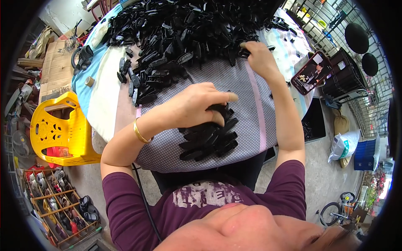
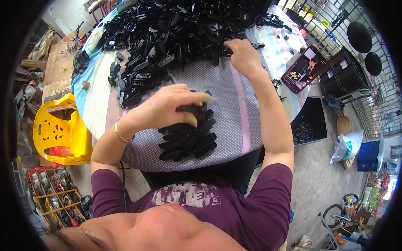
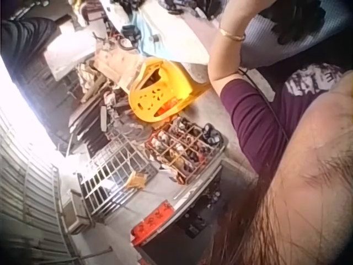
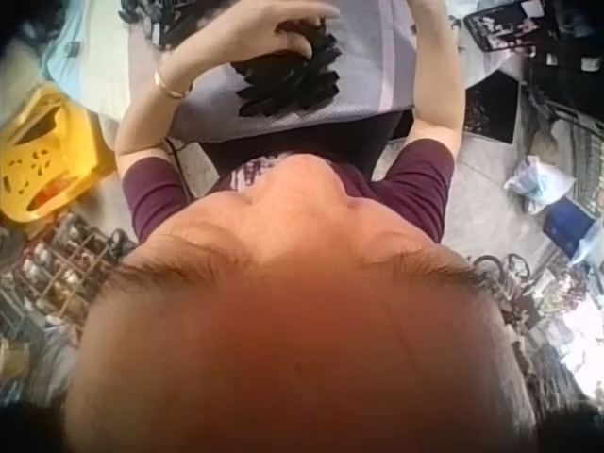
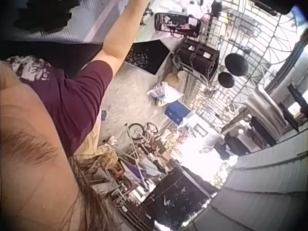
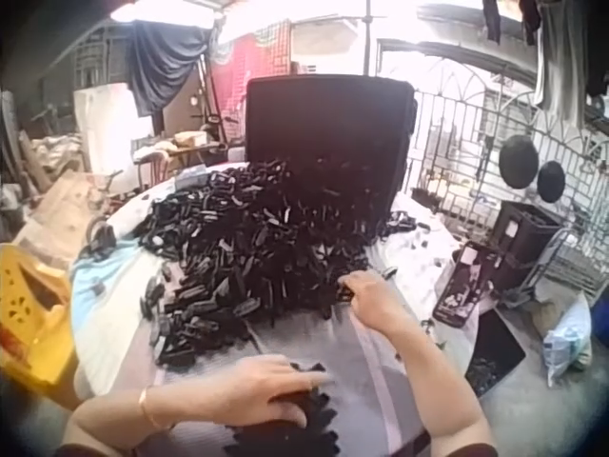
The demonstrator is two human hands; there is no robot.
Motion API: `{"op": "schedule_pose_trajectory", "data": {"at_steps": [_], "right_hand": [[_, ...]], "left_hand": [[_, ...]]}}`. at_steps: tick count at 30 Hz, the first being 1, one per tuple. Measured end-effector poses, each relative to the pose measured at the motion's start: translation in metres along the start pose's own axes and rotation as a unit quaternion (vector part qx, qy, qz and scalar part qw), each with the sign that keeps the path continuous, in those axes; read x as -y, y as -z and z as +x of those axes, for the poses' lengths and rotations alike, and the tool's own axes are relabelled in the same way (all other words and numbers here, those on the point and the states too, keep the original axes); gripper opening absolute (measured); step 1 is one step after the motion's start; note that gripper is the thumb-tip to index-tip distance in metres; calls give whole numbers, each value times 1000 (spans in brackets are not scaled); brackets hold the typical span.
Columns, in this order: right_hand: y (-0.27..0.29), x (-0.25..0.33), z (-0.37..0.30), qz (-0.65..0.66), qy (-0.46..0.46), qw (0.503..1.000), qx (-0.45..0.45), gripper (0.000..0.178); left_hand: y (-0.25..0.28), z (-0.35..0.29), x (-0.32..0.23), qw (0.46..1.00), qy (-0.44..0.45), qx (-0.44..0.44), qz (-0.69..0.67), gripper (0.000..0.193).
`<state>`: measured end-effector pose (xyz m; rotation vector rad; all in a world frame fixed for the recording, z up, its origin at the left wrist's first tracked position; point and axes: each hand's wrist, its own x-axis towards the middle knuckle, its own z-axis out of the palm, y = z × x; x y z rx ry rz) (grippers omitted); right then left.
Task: Assembling small black plastic components by hand at a table.
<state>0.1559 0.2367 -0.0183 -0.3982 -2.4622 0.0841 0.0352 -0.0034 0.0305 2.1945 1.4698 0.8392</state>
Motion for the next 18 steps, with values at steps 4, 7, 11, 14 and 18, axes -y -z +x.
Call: {"op": "schedule_pose_trajectory", "data": {"at_steps": [4,7,11,14,18], "right_hand": [[-8,5,-2,-32,-112,987,114,26],[1,11,3,-49,-126,972,192,25],[4,7,-1,-42,-141,977,153,24],[-2,3,1,8,-160,984,71,21],[-1,15,3,171,-110,979,-25,20]], "left_hand": [[-1,26,18,1000,-16,15,-22,27],[-10,54,59,948,-27,-73,308,27],[-22,89,92,881,-98,-109,451,24],[-22,96,100,883,-117,-91,446,23],[-19,86,93,921,-177,-131,323,19]]}}
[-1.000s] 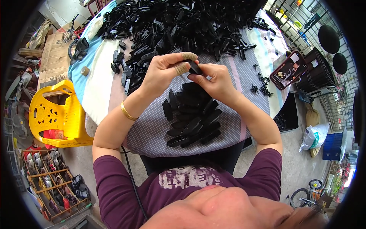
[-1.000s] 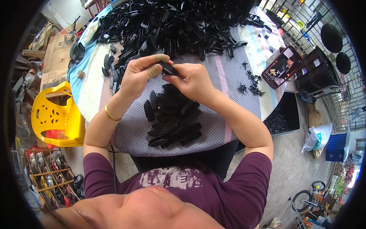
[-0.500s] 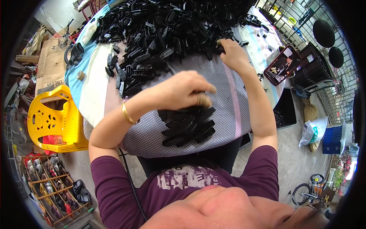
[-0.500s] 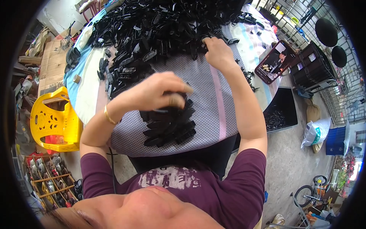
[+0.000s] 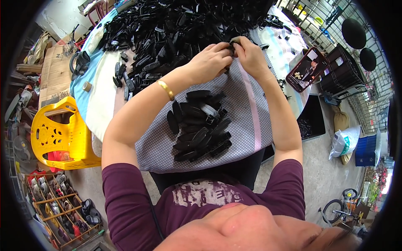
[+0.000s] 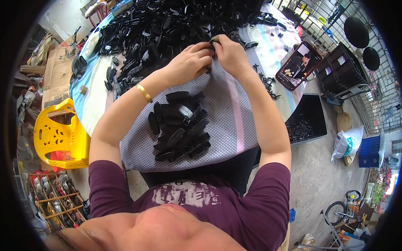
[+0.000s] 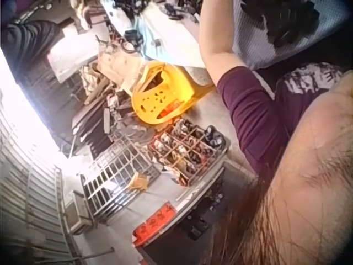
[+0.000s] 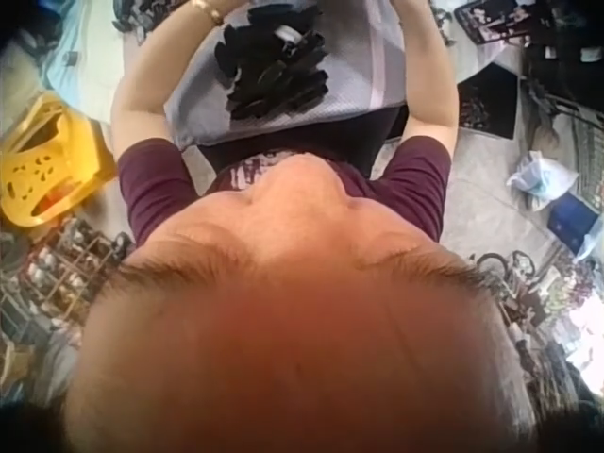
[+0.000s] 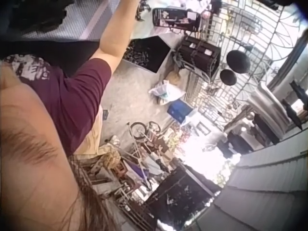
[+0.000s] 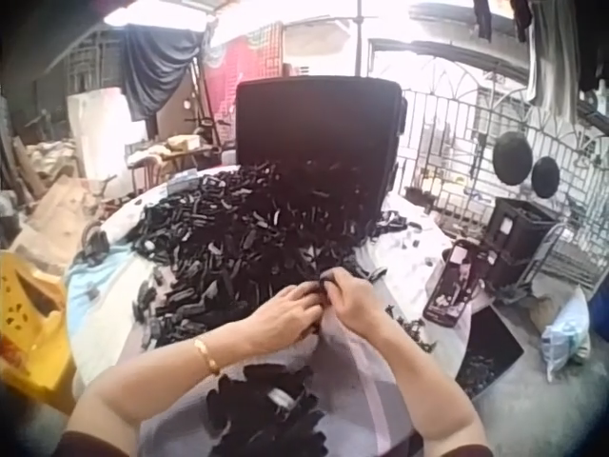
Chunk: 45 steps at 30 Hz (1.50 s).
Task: Assembling small black plastic components by hand at a table.
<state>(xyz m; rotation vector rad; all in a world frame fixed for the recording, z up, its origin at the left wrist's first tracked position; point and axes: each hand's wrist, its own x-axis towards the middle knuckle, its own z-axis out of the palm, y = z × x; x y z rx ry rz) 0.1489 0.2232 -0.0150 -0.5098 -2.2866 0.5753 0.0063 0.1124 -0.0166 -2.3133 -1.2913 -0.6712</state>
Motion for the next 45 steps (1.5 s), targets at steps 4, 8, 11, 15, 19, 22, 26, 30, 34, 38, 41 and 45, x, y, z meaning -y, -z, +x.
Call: {"op": "schedule_pose_trajectory", "data": {"at_steps": [4,8,11,15,19,22,26,30,34,38,41,45], "right_hand": [[3,38,-5,49,-15,998,-34,23],[-5,61,-16,196,27,980,-21,24],[-12,82,-22,165,194,966,-33,24],[-23,85,-29,116,284,952,2,28],[-21,83,-29,190,191,963,19,33],[-18,81,-27,235,109,966,18,30],[-19,83,-30,265,68,962,22,27],[-18,84,-30,252,74,965,14,27],[-16,85,-30,231,76,970,21,27],[-15,88,-30,240,83,967,21,27],[-16,89,-31,202,90,975,28,27],[-19,91,-36,104,128,986,-4,27]], "left_hand": [[32,-18,-25,917,238,-20,-319,13],[64,-30,-28,626,512,-85,-582,22],[72,-47,-25,523,575,-75,-625,21],[66,-53,-30,517,556,-52,-649,22],[72,-53,-35,518,485,-82,-700,31],[75,-53,-42,526,410,-91,-739,36],[76,-60,-36,640,403,-61,-652,39],[67,-63,-33,761,412,-100,-490,30],[70,-55,-42,748,418,-151,-493,31],[72,-57,-41,748,421,-142,-493,31],[69,-60,-40,753,404,-159,-495,31],[66,-58,-47,726,422,-175,-513,32]]}}
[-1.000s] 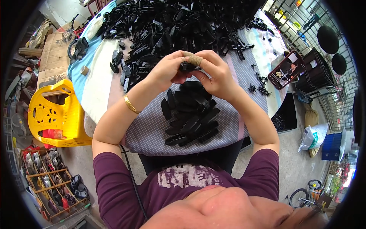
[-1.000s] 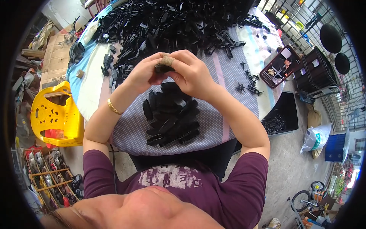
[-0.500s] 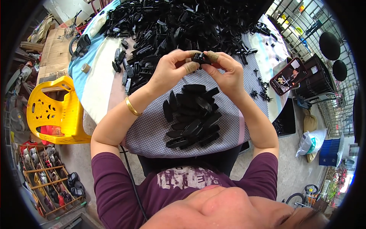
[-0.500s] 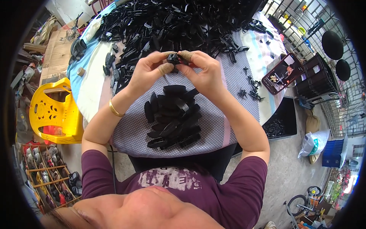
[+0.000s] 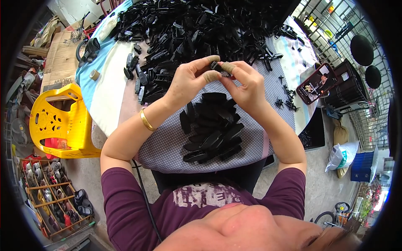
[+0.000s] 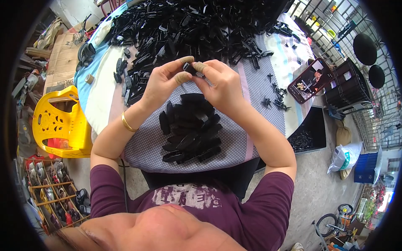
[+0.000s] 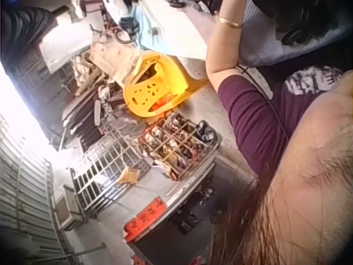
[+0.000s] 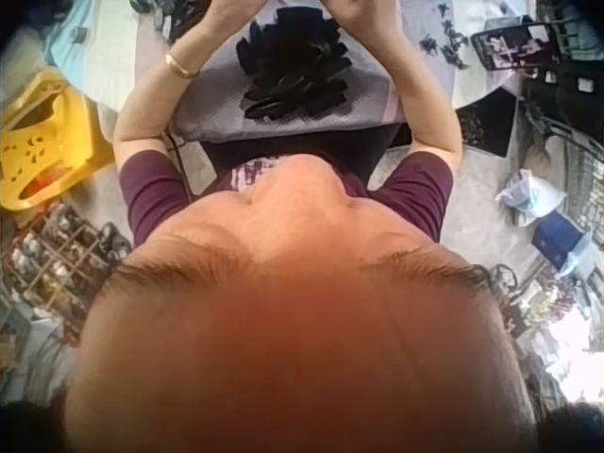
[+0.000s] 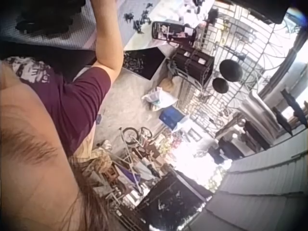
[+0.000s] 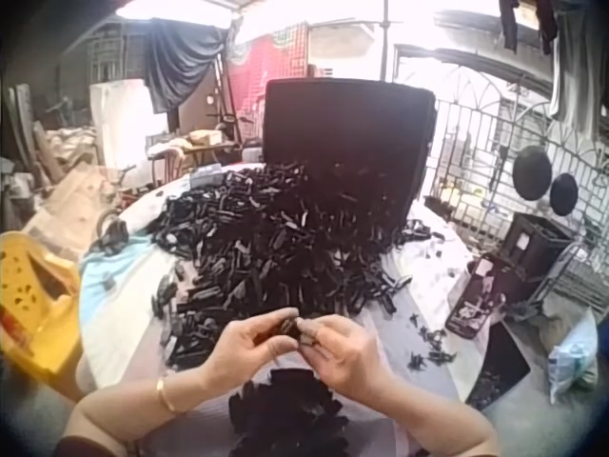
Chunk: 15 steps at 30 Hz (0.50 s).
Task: Assembling small black plastic components by hand at a table.
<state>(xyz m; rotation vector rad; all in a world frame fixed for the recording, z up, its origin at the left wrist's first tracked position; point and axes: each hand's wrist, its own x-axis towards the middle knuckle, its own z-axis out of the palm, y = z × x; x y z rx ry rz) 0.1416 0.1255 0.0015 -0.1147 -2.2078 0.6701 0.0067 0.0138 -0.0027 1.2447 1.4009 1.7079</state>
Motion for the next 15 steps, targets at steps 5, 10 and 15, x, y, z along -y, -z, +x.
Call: {"op": "schedule_pose_trajectory", "data": {"at_steps": [5,10,15], "right_hand": [[-4,-2,0,-69,32,997,-31,28],[-1,-4,2,175,-152,962,145,26],[-3,-1,-5,91,-120,979,137,23]], "left_hand": [[-5,-1,-5,1000,-12,-14,6,31],[11,1,-1,998,-50,42,19,28],[12,1,-8,996,-52,70,20,27]]}}
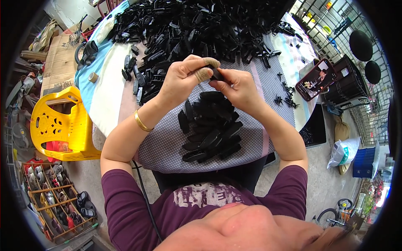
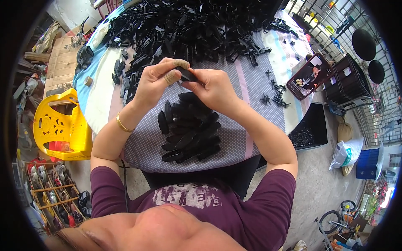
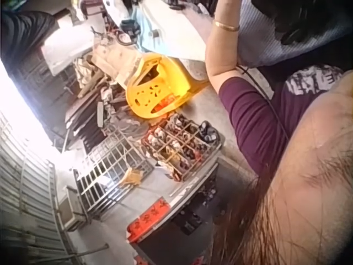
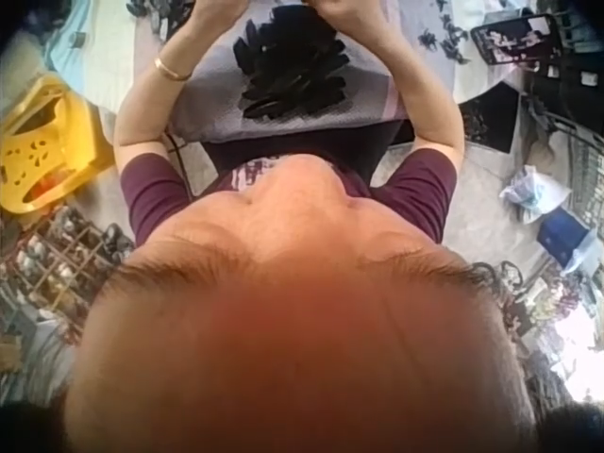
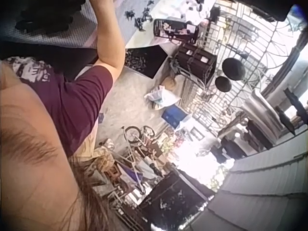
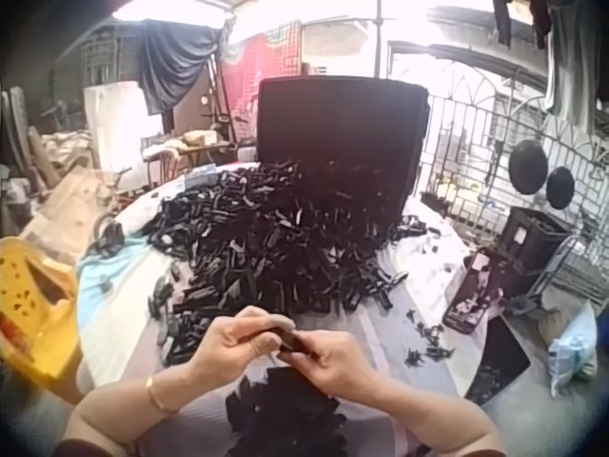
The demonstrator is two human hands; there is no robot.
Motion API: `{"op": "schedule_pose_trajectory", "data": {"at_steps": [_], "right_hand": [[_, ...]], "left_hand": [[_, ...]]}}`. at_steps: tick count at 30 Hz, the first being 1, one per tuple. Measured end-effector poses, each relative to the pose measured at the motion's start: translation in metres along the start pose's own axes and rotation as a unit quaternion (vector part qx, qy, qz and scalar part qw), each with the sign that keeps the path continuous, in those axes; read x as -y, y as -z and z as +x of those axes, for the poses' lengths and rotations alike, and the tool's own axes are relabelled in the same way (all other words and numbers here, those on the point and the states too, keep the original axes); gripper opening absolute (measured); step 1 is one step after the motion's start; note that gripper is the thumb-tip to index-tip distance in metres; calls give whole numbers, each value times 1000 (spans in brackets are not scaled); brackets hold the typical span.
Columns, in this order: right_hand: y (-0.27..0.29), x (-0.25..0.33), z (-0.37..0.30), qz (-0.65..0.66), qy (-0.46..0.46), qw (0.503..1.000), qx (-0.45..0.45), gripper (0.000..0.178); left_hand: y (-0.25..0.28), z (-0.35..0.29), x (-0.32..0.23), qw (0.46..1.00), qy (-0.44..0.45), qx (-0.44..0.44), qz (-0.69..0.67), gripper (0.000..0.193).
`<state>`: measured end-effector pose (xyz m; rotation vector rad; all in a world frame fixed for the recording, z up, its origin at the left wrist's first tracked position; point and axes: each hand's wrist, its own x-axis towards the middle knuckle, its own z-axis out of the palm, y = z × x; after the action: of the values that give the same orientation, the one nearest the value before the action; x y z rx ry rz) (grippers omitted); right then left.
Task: Assembling small black plastic components by hand at a table.
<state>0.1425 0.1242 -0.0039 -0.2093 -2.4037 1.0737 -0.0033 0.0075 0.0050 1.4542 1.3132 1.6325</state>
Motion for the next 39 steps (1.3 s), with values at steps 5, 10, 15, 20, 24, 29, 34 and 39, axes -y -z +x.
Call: {"op": "schedule_pose_trajectory", "data": {"at_steps": [5,10,15,20,24,29,34,39], "right_hand": [[8,-6,9,49,-84,992,85,30],[72,-51,20,-176,-7,983,-59,31],[63,-87,17,-430,18,901,-60,29],[59,-86,20,-455,-15,890,-36,39],[56,-63,20,-189,-36,975,-115,40],[38,-36,20,128,-109,983,-69,24],[28,-26,16,323,-131,936,-47,19],[11,-20,12,473,-140,867,-69,19]], "left_hand": [[3,-1,8,998,27,-20,55,29],[-14,-5,-18,959,-102,15,264,49],[-21,-7,-13,900,-212,28,380,57],[-19,-10,-21,907,-172,158,349,42],[-1,5,-5,927,-121,64,350,24],[5,10,28,799,-126,63,585,32],[0,15,26,804,-135,40,577,27],[1,16,18,989,121,-76,37,23]]}}
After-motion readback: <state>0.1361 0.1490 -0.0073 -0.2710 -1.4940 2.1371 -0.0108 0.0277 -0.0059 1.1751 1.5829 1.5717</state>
